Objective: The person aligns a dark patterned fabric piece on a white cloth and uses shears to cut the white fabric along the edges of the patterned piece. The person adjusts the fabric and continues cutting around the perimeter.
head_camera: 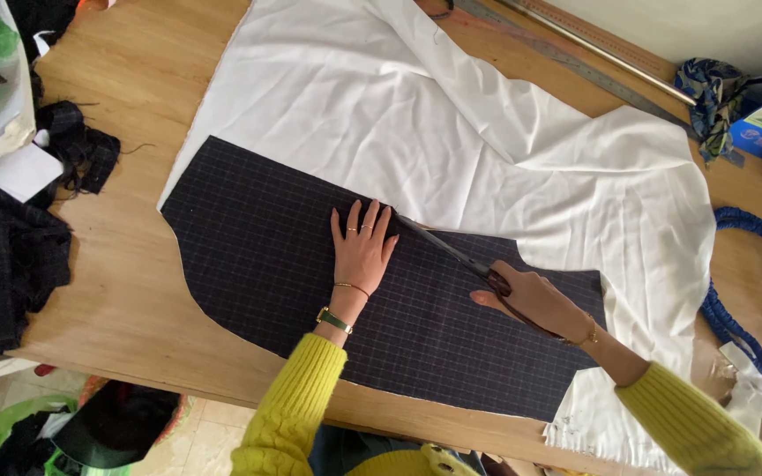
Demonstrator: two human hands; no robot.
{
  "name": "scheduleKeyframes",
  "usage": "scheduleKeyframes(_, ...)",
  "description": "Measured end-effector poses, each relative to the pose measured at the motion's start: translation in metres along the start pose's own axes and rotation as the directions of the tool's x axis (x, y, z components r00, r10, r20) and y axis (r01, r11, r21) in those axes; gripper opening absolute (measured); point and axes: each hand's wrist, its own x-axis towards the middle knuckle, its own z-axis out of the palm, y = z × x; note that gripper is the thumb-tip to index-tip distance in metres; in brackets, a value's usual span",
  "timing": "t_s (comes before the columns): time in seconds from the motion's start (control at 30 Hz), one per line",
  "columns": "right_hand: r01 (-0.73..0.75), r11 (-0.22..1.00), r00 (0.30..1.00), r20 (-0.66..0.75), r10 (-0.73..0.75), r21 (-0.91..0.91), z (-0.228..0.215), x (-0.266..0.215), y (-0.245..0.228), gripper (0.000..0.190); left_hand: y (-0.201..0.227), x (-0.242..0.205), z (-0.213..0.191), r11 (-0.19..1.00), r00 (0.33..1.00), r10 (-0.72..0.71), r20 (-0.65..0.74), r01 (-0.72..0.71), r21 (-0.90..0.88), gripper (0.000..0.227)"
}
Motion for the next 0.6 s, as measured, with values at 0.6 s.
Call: scheduleKeyframes(0.6, -0.114, 0.672, 0.970, 0.228, -0.084, 0.732, 0.034, 0.009, 0.006, 0.043, 0.002, 0.001, -0.004, 1.000, 0.998, -0.024, 0.061, 0.023, 0.008, 0.052)
